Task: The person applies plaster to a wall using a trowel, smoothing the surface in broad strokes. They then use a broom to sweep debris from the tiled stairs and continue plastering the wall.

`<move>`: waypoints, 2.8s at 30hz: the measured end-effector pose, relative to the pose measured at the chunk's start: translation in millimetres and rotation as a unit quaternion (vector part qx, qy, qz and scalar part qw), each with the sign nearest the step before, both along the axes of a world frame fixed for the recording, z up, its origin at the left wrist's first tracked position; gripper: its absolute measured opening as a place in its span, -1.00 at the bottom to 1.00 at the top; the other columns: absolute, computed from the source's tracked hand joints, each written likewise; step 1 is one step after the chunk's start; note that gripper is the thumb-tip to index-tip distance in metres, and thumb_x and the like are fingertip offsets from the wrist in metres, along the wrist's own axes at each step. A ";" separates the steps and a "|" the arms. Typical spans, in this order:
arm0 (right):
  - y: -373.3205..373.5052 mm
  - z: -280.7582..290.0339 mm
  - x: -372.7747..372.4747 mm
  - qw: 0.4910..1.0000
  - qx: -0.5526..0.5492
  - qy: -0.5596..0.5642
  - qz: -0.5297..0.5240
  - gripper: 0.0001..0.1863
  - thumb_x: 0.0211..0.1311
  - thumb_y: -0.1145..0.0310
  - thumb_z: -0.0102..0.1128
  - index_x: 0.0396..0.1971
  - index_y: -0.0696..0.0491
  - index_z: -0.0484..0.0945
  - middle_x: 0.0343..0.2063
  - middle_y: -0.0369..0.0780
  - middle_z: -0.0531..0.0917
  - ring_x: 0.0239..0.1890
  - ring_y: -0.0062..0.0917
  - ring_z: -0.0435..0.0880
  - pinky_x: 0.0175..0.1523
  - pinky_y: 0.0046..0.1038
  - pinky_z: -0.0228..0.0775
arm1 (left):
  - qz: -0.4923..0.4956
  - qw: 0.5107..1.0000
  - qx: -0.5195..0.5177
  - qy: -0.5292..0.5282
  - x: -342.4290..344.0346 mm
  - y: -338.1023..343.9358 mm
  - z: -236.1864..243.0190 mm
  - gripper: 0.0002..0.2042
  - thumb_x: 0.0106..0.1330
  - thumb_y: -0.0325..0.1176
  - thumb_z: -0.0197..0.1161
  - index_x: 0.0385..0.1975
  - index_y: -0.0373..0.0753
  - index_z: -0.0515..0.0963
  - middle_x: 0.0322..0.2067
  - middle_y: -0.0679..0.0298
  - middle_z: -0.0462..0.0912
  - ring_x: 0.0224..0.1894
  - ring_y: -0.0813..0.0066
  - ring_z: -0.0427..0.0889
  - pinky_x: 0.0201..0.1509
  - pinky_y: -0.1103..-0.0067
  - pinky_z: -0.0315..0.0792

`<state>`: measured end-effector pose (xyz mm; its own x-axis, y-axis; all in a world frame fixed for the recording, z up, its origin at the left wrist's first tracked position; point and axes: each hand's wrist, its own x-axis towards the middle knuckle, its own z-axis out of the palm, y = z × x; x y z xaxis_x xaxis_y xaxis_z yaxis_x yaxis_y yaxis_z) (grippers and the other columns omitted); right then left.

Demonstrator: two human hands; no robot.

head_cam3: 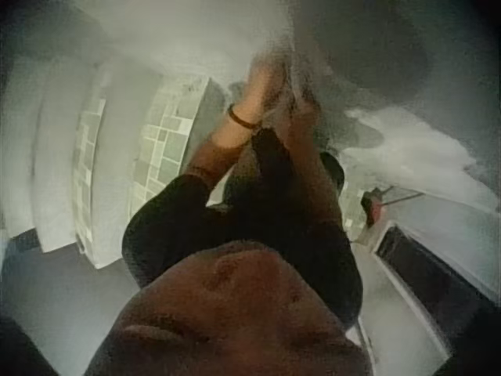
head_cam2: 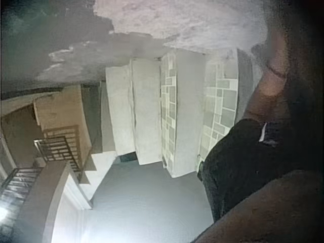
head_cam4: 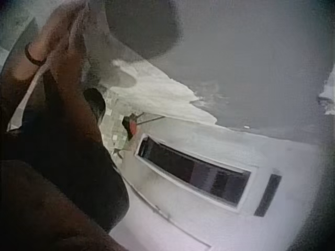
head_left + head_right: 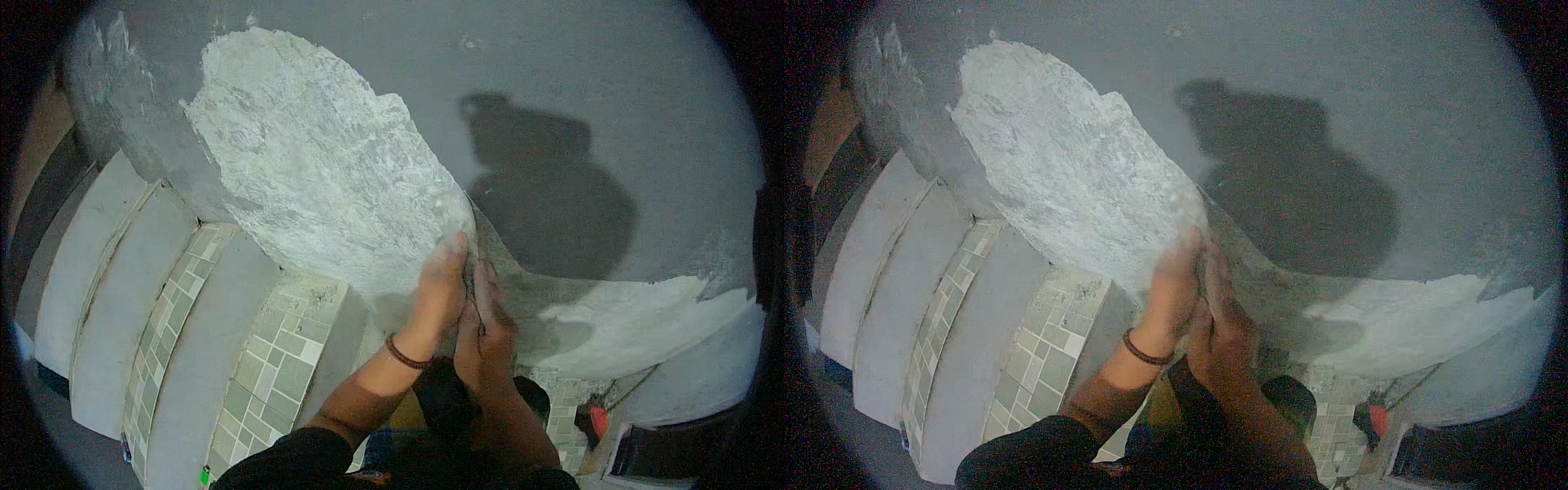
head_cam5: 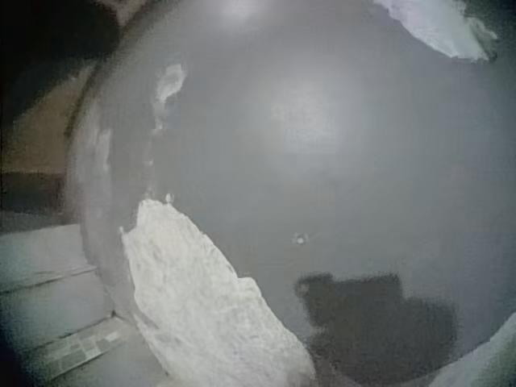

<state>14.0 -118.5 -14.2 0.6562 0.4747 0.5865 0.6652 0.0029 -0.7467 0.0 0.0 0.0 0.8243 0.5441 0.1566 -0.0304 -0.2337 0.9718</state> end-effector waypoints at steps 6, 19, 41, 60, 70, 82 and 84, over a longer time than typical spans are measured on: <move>-9.4 -20.8 -4.5 0.998 -0.008 0.029 -0.054 -0.46 0.47 0.36 -0.21 0.35 0.34 0.21 0.27 0.28 0.35 0.36 0.07 0.33 0.41 -0.13 0.15 | 0.011 0.928 0.359 -0.095 14.9 -3.1 -42.3 -0.60 0.42 -0.39 0.00 0.20 -0.43 0.35 -0.06 -0.17 0.53 -0.05 -0.17 0.54 0.03 0.20 0.44; -0.9 -0.4 -3.8 0.999 -0.005 0.002 -0.049 -0.47 0.41 0.47 -0.16 0.35 0.31 0.23 0.23 0.27 0.39 0.30 0.07 0.42 0.34 -0.15 0.27 | 0.089 0.919 0.350 -0.156 16.1 -8.5 -8.6 -0.65 0.56 -0.25 -0.12 0.01 -0.44 0.45 -0.25 -0.14 0.61 -0.14 -0.17 0.55 -0.02 0.24 0.46; 33.5 40.4 7.6 0.996 0.009 -0.084 -0.038 -0.48 0.47 0.43 -0.22 0.37 0.26 0.22 0.26 0.22 0.38 0.27 0.02 0.47 0.32 -0.23 0.29 | -0.052 0.959 -0.216 -0.176 7.1 19.0 59.4 -0.54 0.57 -0.01 -0.12 -0.26 -0.35 0.47 -0.49 0.15 0.60 -0.50 0.36 0.65 -0.39 0.48 0.51; 36.8 56.4 -11.2 0.999 0.012 -0.017 -0.025 -0.47 0.51 0.36 -0.21 0.39 0.26 0.19 0.33 0.13 0.34 0.40 -0.11 0.30 0.42 -0.26 0.16 | 0.093 0.949 0.215 -0.211 15.3 34.3 43.2 -0.61 0.58 -0.13 -0.13 -0.11 -0.40 0.47 -0.38 -0.05 0.61 -0.33 0.11 0.64 -0.18 0.32 0.53; 49.5 70.1 -4.7 0.998 0.025 -0.049 -0.039 -0.43 0.43 0.37 -0.09 0.41 0.12 0.23 0.37 0.07 0.31 0.41 -0.03 0.27 0.40 -0.23 0.21 | -0.054 0.965 -0.063 -0.247 22.1 36.8 64.4 -0.59 0.57 -0.06 -0.14 -0.23 -0.35 0.42 -0.47 0.10 0.60 -0.51 0.35 0.64 -0.40 0.41 0.56; 50.0 67.1 -18.7 0.996 0.009 -0.044 -0.074 -0.49 0.48 0.47 -0.21 0.39 0.21 0.24 0.20 0.03 0.53 0.14 -0.42 0.55 0.16 -0.45 0.42 | -0.009 0.975 0.019 -0.220 14.3 36.4 61.4 -0.55 0.55 -0.10 -0.17 -0.27 -0.39 0.51 -0.46 -0.04 0.61 -0.36 0.08 0.63 -0.21 0.29 0.49; 56.1 85.5 -14.4 0.996 0.033 -0.062 -0.046 -0.48 0.47 0.44 -0.17 0.39 0.21 0.24 0.23 0.10 0.48 0.21 -0.24 0.54 0.22 -0.39 0.38 | 0.035 0.971 0.095 -0.216 18.4 47.5 85.6 -0.56 0.54 -0.10 -0.16 -0.28 -0.38 0.51 -0.47 0.05 0.62 -0.40 0.20 0.65 -0.22 0.32 0.50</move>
<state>-0.4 -62.4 71.2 0.6164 0.3724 0.6938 0.7517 -0.0159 -0.6593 18.4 47.5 85.6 0.6211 0.5234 0.5833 -0.4041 -0.4238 0.8106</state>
